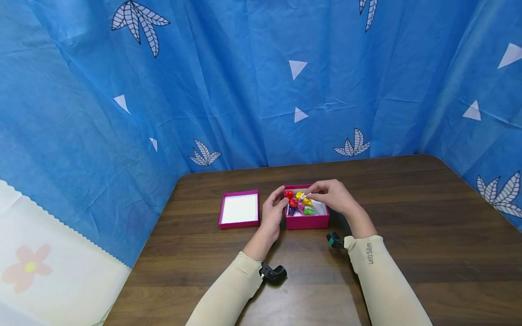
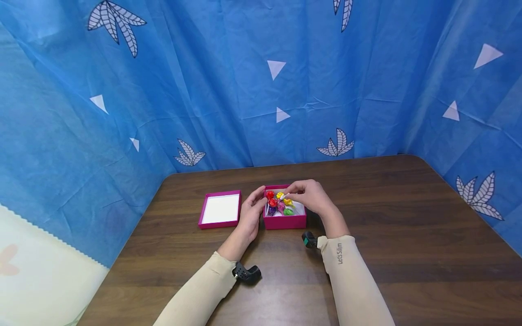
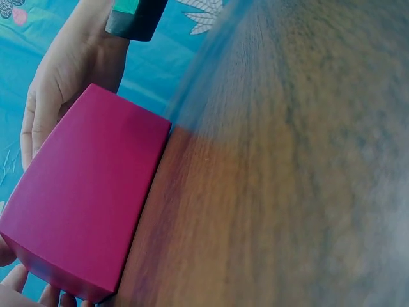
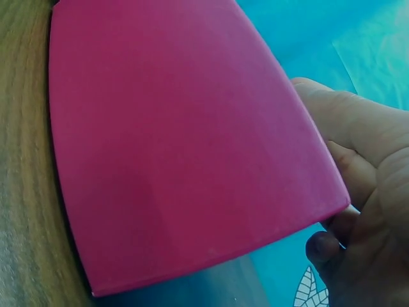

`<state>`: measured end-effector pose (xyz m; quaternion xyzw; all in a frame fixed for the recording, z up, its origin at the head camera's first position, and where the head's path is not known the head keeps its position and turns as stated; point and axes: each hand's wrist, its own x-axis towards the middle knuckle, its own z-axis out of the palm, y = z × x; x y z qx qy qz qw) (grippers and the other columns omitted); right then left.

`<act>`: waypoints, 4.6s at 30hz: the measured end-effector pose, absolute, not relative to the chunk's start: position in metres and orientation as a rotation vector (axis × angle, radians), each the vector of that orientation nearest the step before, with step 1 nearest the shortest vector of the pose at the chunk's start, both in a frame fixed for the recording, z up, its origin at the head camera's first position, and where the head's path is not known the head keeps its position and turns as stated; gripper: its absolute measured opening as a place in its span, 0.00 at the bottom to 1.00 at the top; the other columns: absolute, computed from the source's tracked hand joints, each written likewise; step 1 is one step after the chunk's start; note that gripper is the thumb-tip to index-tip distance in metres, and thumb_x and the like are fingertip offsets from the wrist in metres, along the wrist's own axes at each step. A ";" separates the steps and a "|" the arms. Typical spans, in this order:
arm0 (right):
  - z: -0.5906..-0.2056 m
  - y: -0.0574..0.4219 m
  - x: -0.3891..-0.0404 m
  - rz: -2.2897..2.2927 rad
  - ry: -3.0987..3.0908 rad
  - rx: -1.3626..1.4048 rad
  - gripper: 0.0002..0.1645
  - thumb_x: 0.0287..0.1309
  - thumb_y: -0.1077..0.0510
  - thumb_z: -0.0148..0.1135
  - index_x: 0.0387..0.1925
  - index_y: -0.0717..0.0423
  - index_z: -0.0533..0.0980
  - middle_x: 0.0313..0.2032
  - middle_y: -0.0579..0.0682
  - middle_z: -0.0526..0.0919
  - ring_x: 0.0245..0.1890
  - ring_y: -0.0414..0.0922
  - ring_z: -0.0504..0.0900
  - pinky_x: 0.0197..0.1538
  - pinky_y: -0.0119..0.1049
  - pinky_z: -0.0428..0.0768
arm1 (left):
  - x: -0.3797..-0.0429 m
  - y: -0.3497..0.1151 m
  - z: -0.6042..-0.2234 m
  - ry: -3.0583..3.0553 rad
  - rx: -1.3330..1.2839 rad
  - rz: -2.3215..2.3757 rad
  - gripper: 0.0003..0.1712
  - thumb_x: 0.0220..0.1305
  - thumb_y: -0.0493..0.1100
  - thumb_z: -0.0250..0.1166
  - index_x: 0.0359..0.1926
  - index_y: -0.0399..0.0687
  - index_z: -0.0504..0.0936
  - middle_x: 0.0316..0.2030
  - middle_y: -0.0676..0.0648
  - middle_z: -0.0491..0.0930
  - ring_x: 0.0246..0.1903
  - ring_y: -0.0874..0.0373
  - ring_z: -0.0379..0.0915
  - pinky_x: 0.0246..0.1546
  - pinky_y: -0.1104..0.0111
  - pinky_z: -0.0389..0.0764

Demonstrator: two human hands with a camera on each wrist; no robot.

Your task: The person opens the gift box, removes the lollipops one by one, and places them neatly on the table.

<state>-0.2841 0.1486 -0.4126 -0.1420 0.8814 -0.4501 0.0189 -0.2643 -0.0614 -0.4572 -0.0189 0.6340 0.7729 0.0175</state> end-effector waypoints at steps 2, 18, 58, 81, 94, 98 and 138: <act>-0.413 0.148 -0.284 -1.406 2.738 -0.430 0.10 0.60 0.51 0.69 0.42 0.47 0.86 0.43 0.51 0.87 0.45 0.49 0.77 0.45 0.34 0.80 | -0.264 -0.061 -0.456 1.969 -0.060 2.402 0.26 0.71 0.37 0.58 0.68 0.53 0.73 0.70 0.48 0.69 0.71 0.48 0.61 0.74 0.55 0.63; -0.408 0.159 -0.283 -1.664 2.659 -0.299 0.16 0.64 0.47 0.65 0.48 0.50 0.84 0.48 0.54 0.85 0.48 0.50 0.79 0.51 0.42 0.81 | -0.264 -0.060 -0.456 2.009 -0.094 2.398 0.24 0.71 0.37 0.57 0.66 0.52 0.75 0.68 0.47 0.71 0.70 0.48 0.63 0.73 0.55 0.64; -0.431 0.193 -0.287 -2.298 2.457 0.324 0.16 0.66 0.45 0.62 0.50 0.46 0.78 0.38 0.30 0.86 0.50 0.43 0.77 0.58 0.41 0.72 | -0.261 -0.057 -0.456 2.005 -0.085 2.322 0.23 0.74 0.43 0.52 0.66 0.64 0.74 0.71 0.50 0.66 0.73 0.50 0.57 0.75 0.54 0.60; -0.455 0.207 -0.289 -1.943 2.648 0.254 0.23 0.64 0.46 0.64 0.55 0.55 0.78 0.44 0.42 0.81 0.48 0.43 0.72 0.44 0.21 0.75 | -0.260 -0.057 -0.456 1.971 -0.053 2.378 0.23 0.74 0.42 0.53 0.66 0.59 0.75 0.70 0.49 0.67 0.72 0.50 0.58 0.75 0.54 0.59; -0.456 0.205 -0.288 -1.692 2.826 0.238 0.18 0.66 0.52 0.62 0.51 0.59 0.80 0.51 0.62 0.82 0.47 0.51 0.74 0.46 0.32 0.73 | -0.261 -0.058 -0.458 1.947 -0.050 2.395 0.23 0.73 0.41 0.54 0.67 0.57 0.75 0.69 0.49 0.69 0.71 0.51 0.60 0.75 0.54 0.60; -0.455 0.206 -0.287 -1.602 2.894 0.246 0.16 0.65 0.54 0.63 0.49 0.60 0.81 0.49 0.63 0.83 0.46 0.54 0.74 0.46 0.37 0.72 | -0.262 -0.058 -0.458 1.947 -0.051 2.405 0.23 0.73 0.40 0.54 0.67 0.55 0.74 0.69 0.48 0.69 0.71 0.50 0.61 0.75 0.55 0.60; -0.461 0.200 -0.290 -1.282 3.030 0.075 0.14 0.65 0.54 0.64 0.47 0.56 0.84 0.48 0.62 0.85 0.46 0.55 0.77 0.52 0.52 0.76 | -0.256 -0.048 -0.457 1.960 -0.018 2.440 0.26 0.74 0.37 0.51 0.70 0.54 0.68 0.72 0.46 0.63 0.73 0.48 0.55 0.75 0.55 0.60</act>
